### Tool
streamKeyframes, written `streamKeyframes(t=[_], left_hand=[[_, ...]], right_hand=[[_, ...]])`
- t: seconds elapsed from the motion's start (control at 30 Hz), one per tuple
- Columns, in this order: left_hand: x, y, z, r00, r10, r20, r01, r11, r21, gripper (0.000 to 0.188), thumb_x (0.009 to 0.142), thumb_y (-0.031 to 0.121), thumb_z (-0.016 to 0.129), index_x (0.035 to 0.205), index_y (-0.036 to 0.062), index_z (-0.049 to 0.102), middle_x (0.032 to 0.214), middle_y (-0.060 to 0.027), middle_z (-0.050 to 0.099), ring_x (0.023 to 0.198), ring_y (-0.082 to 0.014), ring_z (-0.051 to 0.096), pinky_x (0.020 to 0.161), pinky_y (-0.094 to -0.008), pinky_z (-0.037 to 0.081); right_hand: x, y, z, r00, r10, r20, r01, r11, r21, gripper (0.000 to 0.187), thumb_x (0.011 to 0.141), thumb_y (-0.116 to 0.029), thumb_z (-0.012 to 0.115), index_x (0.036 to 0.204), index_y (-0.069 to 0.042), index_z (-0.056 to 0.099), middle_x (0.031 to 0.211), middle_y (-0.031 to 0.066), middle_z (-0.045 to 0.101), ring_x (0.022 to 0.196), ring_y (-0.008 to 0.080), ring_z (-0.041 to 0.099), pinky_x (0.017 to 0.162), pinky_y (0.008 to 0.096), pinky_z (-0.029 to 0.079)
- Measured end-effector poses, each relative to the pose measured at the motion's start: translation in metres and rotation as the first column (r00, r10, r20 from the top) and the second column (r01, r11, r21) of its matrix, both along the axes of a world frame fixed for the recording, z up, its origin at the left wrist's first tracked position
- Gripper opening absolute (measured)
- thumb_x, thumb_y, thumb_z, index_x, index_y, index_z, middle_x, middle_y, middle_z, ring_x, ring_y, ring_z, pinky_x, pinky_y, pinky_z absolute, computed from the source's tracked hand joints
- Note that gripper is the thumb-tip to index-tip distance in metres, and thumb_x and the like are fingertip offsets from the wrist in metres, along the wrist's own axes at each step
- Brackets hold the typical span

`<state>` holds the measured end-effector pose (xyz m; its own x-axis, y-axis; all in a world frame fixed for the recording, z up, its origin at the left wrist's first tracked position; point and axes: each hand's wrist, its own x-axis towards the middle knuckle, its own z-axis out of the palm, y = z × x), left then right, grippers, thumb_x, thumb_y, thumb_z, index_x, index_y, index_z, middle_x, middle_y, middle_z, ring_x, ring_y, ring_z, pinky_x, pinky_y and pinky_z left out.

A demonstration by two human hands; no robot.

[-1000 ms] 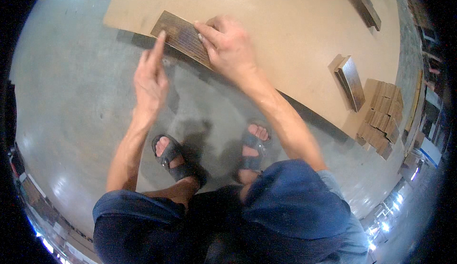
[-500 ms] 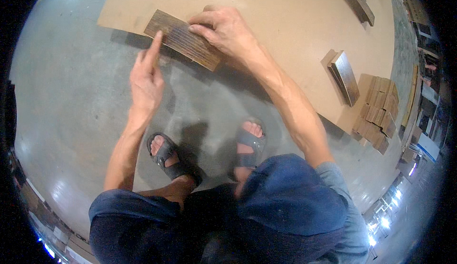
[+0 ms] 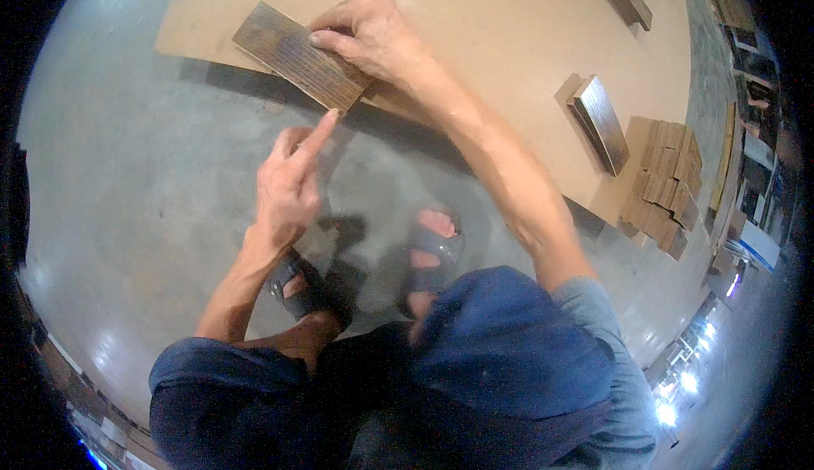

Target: The person processes rectangular wood blocks by rubbing their surfaces with a small tool and picking them up individually to move them between different stacks on a large board.

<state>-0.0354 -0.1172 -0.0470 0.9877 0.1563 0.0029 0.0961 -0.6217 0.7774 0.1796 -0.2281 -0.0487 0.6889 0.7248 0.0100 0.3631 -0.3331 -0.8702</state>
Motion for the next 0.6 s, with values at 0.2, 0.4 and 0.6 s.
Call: streamKeyframes(t=[0.2,0.4,0.6], left_hand=[[0.026,0.057,-0.007,0.973,0.206,0.101,-0.220,0.964,0.151,0.067,0.088,-0.010,0.051,0.147,0.0227,0.055,0.112,-0.0184,0.064,0.097,-0.0299,0.066,0.087,-0.0390,0.054],[0.039,0.056,-0.013,0.988,0.153,0.029,-0.156,0.965,0.213,0.080,0.081,-0.013,0.051,0.151,0.0268,0.050,0.116,-0.0193,0.062,0.101,-0.0336,0.065,0.088,-0.0421,0.054],[-0.006,-0.017,-0.005,0.981,-0.141,-0.134,0.164,0.969,0.184,0.085,0.073,-0.012,0.049,0.150,0.0243,0.051,0.117,-0.0204,0.062,0.105,-0.0410,0.063,0.091,-0.0435,0.053]], right_hand=[[-0.003,-0.001,-0.010,1.000,0.019,0.020,-0.018,0.999,-0.039,0.026,0.094,-0.021,0.069,0.113,-0.005,0.076,0.105,0.0113,0.076,0.094,0.0222,0.071,0.083,0.0336,0.058],[-0.003,-0.003,-0.012,0.992,0.021,0.122,-0.016,0.999,-0.044,0.025,0.093,-0.021,0.069,0.111,-0.005,0.077,0.102,0.0124,0.076,0.089,0.0242,0.073,0.081,0.0344,0.058],[-0.001,-0.003,-0.013,0.993,0.027,0.119,-0.023,0.999,-0.030,0.026,0.090,-0.023,0.071,0.108,-0.004,0.077,0.099,0.0167,0.074,0.088,0.0287,0.072,0.079,0.0389,0.056]])
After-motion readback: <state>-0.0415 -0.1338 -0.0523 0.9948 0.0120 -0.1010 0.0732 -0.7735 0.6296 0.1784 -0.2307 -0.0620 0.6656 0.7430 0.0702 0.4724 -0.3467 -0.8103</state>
